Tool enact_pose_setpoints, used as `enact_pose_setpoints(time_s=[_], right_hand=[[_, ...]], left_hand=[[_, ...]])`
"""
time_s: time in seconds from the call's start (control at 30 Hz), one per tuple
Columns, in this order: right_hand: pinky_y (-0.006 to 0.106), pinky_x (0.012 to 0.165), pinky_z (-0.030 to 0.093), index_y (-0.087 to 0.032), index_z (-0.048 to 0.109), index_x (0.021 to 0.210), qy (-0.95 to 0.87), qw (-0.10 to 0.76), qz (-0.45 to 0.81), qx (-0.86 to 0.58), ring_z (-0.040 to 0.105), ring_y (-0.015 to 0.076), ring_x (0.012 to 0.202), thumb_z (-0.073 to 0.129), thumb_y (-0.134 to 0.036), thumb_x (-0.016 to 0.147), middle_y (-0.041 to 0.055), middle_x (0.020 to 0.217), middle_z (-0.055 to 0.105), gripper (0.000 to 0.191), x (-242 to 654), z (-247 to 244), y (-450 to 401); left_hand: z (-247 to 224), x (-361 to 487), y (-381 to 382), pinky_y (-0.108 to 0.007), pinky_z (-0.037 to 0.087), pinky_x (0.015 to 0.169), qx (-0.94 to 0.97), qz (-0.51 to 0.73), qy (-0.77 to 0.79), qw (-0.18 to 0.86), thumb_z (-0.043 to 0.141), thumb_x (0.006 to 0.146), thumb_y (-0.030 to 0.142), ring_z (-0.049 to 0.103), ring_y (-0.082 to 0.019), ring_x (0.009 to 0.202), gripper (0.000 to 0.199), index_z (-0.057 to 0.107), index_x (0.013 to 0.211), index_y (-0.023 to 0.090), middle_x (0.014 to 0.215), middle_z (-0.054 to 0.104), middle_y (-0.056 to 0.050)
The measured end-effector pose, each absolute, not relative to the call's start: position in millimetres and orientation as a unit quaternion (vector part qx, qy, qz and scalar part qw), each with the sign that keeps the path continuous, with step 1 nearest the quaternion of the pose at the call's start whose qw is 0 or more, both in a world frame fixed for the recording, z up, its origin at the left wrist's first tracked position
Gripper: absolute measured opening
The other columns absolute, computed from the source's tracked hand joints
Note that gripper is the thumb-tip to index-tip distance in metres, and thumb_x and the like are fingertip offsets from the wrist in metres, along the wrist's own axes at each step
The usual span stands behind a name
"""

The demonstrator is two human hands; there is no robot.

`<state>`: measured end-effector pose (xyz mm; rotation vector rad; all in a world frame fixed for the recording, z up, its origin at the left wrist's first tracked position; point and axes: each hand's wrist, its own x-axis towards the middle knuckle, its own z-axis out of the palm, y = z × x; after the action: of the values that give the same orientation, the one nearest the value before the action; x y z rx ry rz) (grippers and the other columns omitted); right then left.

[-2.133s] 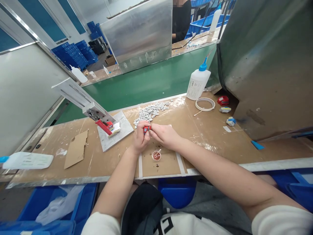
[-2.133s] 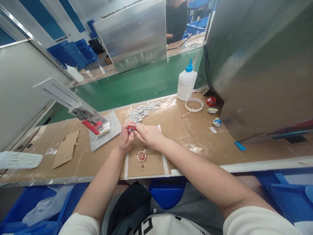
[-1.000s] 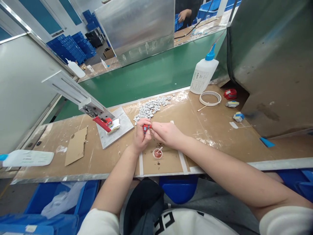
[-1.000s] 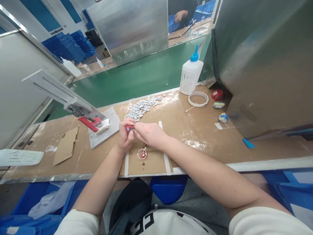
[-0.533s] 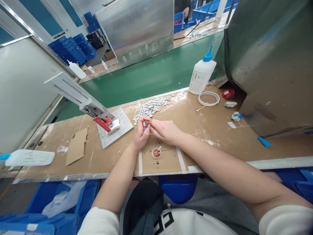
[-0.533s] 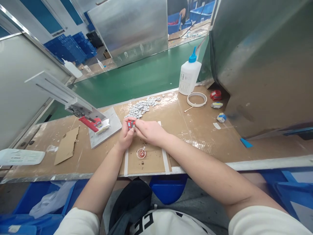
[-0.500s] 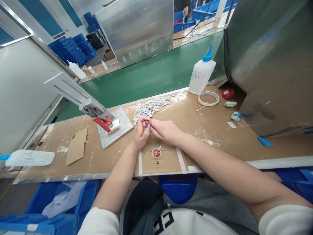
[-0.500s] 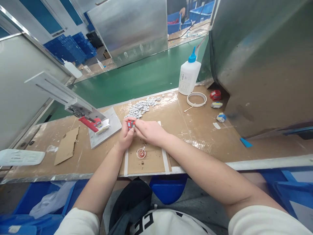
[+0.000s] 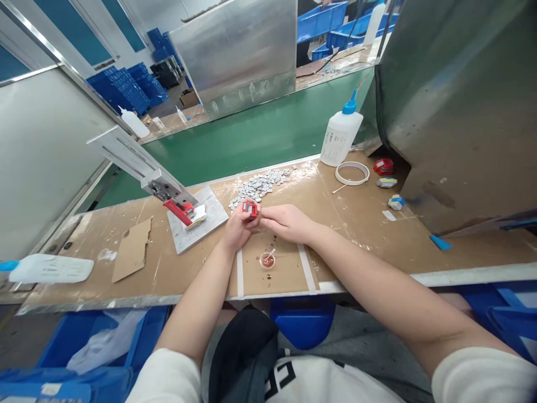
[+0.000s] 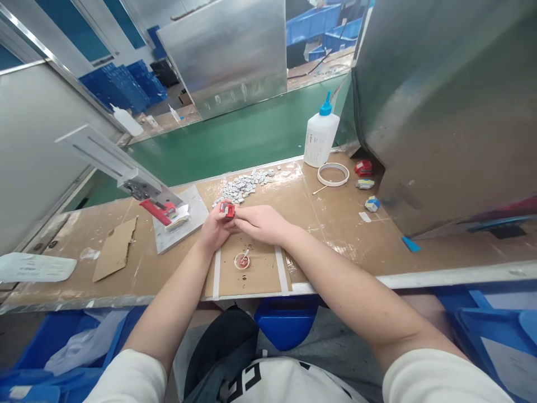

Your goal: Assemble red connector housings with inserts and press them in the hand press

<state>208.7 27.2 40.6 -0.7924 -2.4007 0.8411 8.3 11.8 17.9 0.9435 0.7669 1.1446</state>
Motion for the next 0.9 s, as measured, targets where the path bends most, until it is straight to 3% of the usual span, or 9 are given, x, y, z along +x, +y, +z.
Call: enact_pose_setpoints(time_s=[0.13,0.23,0.37,0.47,0.63,0.7,0.9], right_hand=[[0.029,0.065,0.027,-0.018,0.064,0.074,-0.917,0.1,0.289,-0.257,0.046,0.0154,0.062,0.051,-0.042,0.104,0.0033,0.07,0.064,0.04,227,55,13],[0.03,0.062,0.023,-0.018,0.06,0.068,-0.929,0.047,0.276,-0.241,0.037,0.0134,0.056,0.057,-0.038,0.1,0.0015,0.062,0.059,0.037,229,56,0],[0.03,0.062,0.021,-0.018,0.063,0.076,-0.944,0.059,0.234,-0.226,0.039,0.0142,0.058,0.05,-0.035,0.105,0.0028,0.067,0.064,0.035,222,44,-8],[0.032,0.064,0.02,-0.018,0.064,0.08,-0.954,0.083,0.19,-0.218,0.044,0.0153,0.061,0.043,-0.037,0.109,0.0044,0.072,0.067,0.04,215,36,-9],[0.031,0.064,0.02,-0.018,0.061,0.081,-0.936,0.114,0.183,-0.28,0.052,0.0157,0.066,0.051,-0.049,0.106,0.0054,0.08,0.07,0.042,209,33,-8],[0.03,0.063,0.021,-0.018,0.061,0.08,-0.932,0.119,0.188,-0.287,0.052,0.0156,0.066,0.054,-0.052,0.105,0.0048,0.079,0.071,0.043,206,34,-7],[0.032,0.063,0.02,-0.018,0.066,0.079,-0.954,0.115,0.158,-0.228,0.055,0.0171,0.069,0.054,-0.035,0.102,0.0061,0.079,0.072,0.031,201,36,-8]], left_hand=[[25,4,12,-0.023,0.031,0.053,0.399,0.513,0.304,0.697,0.077,0.068,0.027,0.033,-0.003,0.052,0.047,0.055,0.109,0.022,0.097,0.061,0.001],[22,1,13,-0.025,0.038,0.057,0.426,0.516,0.321,0.671,0.081,0.064,0.018,0.042,-0.004,0.055,0.056,0.055,0.113,0.024,0.102,0.062,0.001],[14,0,14,-0.029,0.053,0.072,0.475,0.492,0.356,0.637,0.087,0.077,0.029,0.069,-0.015,0.084,0.057,0.053,0.123,0.026,0.118,0.065,-0.004],[8,-2,16,-0.031,0.056,0.08,0.525,0.476,0.381,0.593,0.087,0.084,0.044,0.071,-0.022,0.104,0.058,0.055,0.129,0.026,0.132,0.065,-0.008],[7,-4,17,-0.032,0.054,0.09,0.612,0.452,0.415,0.499,0.092,0.079,0.05,0.065,-0.021,0.098,0.06,0.067,0.125,0.02,0.108,0.069,-0.005],[7,-4,18,-0.033,0.053,0.092,0.612,0.449,0.417,0.5,0.094,0.076,0.048,0.065,-0.021,0.099,0.064,0.066,0.127,0.021,0.108,0.069,-0.004],[-2,-3,22,-0.03,0.054,0.088,0.595,0.46,0.418,0.509,0.097,0.073,0.041,0.066,-0.019,0.097,0.068,0.06,0.128,0.024,0.114,0.068,-0.006]])
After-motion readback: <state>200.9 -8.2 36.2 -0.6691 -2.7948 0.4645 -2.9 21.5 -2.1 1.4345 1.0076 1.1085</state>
